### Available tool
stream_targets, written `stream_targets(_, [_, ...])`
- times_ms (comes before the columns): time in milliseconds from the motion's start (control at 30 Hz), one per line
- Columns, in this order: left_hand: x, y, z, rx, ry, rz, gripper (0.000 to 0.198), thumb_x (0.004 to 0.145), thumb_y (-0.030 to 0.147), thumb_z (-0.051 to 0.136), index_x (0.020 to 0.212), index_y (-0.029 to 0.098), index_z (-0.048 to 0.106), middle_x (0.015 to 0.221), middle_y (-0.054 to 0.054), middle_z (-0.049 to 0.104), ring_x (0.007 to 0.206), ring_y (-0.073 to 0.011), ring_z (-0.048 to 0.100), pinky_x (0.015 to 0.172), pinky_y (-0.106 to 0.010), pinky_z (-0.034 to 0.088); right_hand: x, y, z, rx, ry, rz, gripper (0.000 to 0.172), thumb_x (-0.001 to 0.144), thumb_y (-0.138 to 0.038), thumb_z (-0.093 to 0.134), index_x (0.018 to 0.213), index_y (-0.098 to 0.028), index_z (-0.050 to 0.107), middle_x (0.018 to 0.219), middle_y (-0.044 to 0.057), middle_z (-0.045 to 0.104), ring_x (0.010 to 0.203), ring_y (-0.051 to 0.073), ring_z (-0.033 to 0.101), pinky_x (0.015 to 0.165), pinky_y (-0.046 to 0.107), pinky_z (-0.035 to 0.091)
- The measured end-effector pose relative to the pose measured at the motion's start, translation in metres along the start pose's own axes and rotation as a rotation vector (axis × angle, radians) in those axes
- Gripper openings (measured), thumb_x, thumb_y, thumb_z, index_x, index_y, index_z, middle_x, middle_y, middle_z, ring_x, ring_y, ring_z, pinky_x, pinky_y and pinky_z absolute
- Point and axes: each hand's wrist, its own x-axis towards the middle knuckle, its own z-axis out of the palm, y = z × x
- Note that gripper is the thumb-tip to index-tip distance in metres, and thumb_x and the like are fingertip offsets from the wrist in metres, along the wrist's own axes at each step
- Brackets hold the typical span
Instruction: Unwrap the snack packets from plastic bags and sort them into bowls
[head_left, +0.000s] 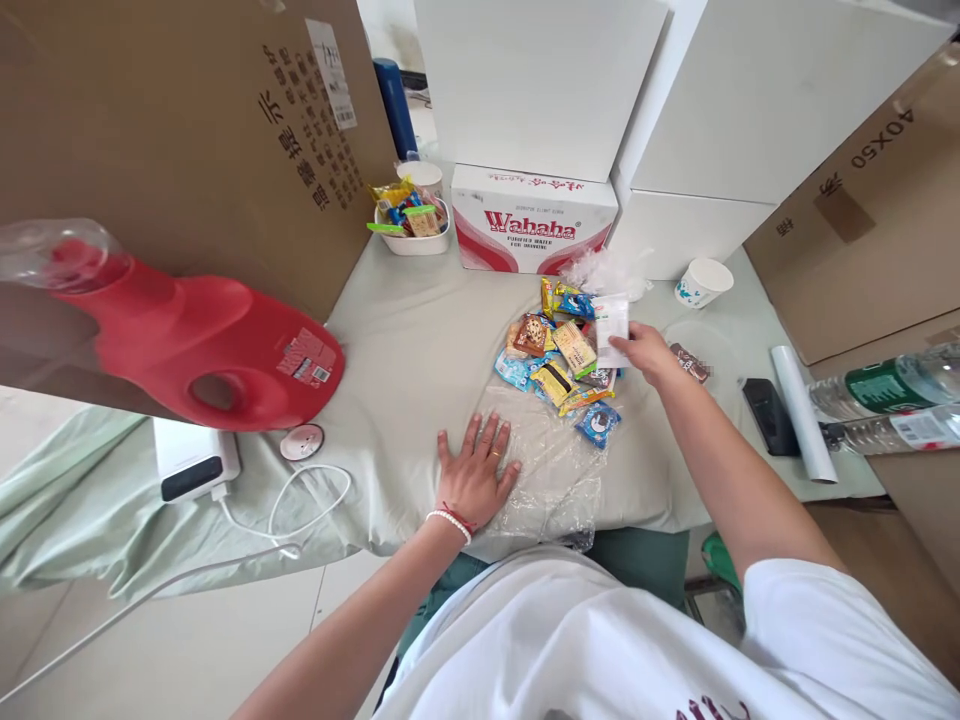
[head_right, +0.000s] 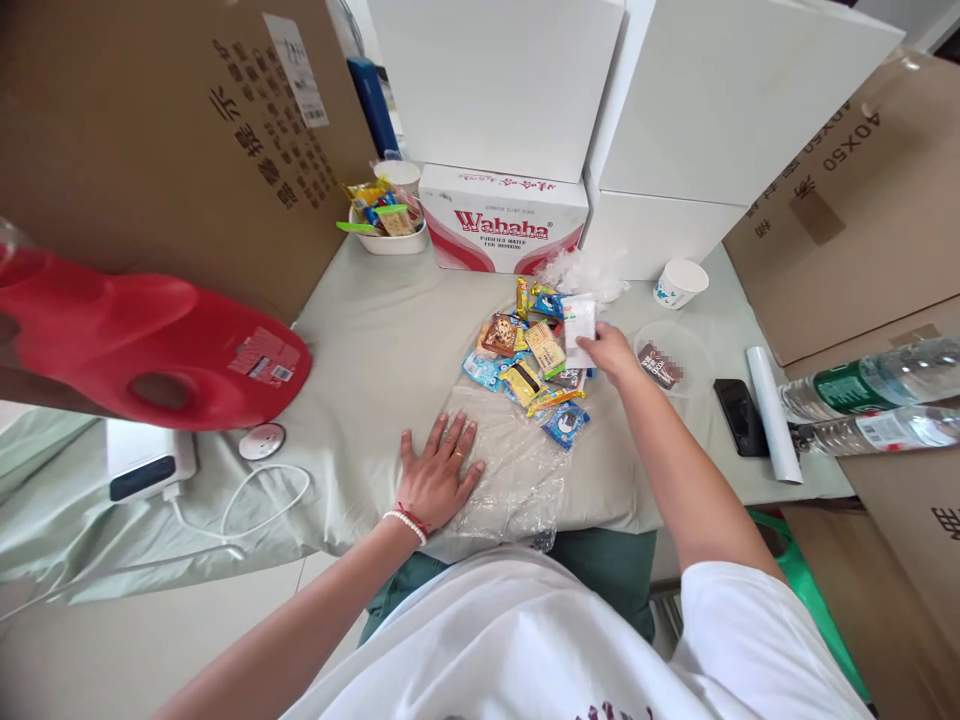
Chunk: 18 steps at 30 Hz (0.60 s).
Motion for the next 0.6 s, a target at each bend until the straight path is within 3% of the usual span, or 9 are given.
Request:
stream_targets(167, [0.000,0.001,0.001,0.003,0.009,0.002,0.065,0.105,0.056,0.032,0.164,0.029,0.033,0.173,-0.008,0.026,0.163,-0.0342,0.018,0.123,-0.078,0.004,-0.064,0.031,-0.040,0.317,0.103,0.032,0.040,0.081,-0.046,0.073,0.111,-0.020,0.069,0.110,0.010,0.078,0.093,0.025,0.074,0.084,0.041,0.061])
stream_targets(233, [0.000,0.001,0.000,0.002,0.005,-0.003,0.065,0.106,0.055,0.031,0.165,0.029,0.032,0.173,-0.008,0.025,0.163,-0.0338,0.018,0.123,-0.079,0.005,-0.100,0.032,-0.047,0.408,0.142,-0.009,0.040,0.083,-0.049,0.074,0.115,-0.025,0.071,0.117,0.008,0.077,0.099,0.026,0.074,0.088,0.043,0.061])
stream_targets(300, [0.000,0.003,-0.001,0.002,-0.001,-0.009,0.065,0.106,0.055,0.031,0.165,0.028,0.032,0.173,-0.008,0.025,0.163,-0.0336,0.018,0.122,-0.080,0.005,-0.136,0.023,-0.042,0.336,0.131,-0.120,0.036,0.091,-0.047,0.069,0.124,-0.032,0.071,0.121,0.005,0.075,0.103,0.026,0.073,0.090,0.044,0.061])
stream_targets(367, [-0.001,0.005,-0.001,0.007,-0.001,-0.021,0.064,0.106,0.054,0.031,0.165,0.028,0.032,0.174,-0.009,0.023,0.163,-0.0347,0.018,0.122,-0.081,0.007,-0.169,0.007,-0.024,0.148,0.070,-0.333,0.034,0.098,-0.041,0.062,0.131,-0.036,0.069,0.119,0.003,0.076,0.103,0.027,0.071,0.092,0.046,0.060])
stream_targets(467, [-0.004,0.009,-0.001,0.017,0.003,-0.063,0.063,0.106,0.051,0.032,0.164,0.027,0.033,0.174,-0.011,0.021,0.162,-0.0365,0.021,0.120,-0.083,0.010,-0.205,-0.011,0.024,-0.201,-0.036,-0.651,0.043,0.102,-0.024,0.052,0.142,-0.033,0.065,0.130,0.004,0.074,0.112,0.028,0.066,0.100,0.049,0.054])
stream_targets(533, [-0.007,0.012,0.000,0.014,0.009,-0.099,0.062,0.107,0.049,0.031,0.164,0.026,0.034,0.175,-0.012,0.020,0.161,-0.0360,0.023,0.119,-0.083,0.012,-0.218,-0.012,0.059,-0.401,-0.116,-0.721,0.048,0.102,-0.021,0.050,0.148,-0.030,0.060,0.144,0.006,0.067,0.127,0.030,0.059,0.111,0.053,0.047])
stream_targets(600, [-0.010,0.014,0.000,0.003,0.012,-0.128,0.060,0.108,0.046,0.030,0.164,0.026,0.034,0.174,-0.012,0.020,0.161,-0.0349,0.025,0.119,-0.083,0.012,-0.224,-0.002,0.086,-0.520,-0.211,-0.722,0.050,0.104,-0.029,0.053,0.153,-0.028,0.055,0.155,0.009,0.057,0.141,0.033,0.050,0.119,0.058,0.038])
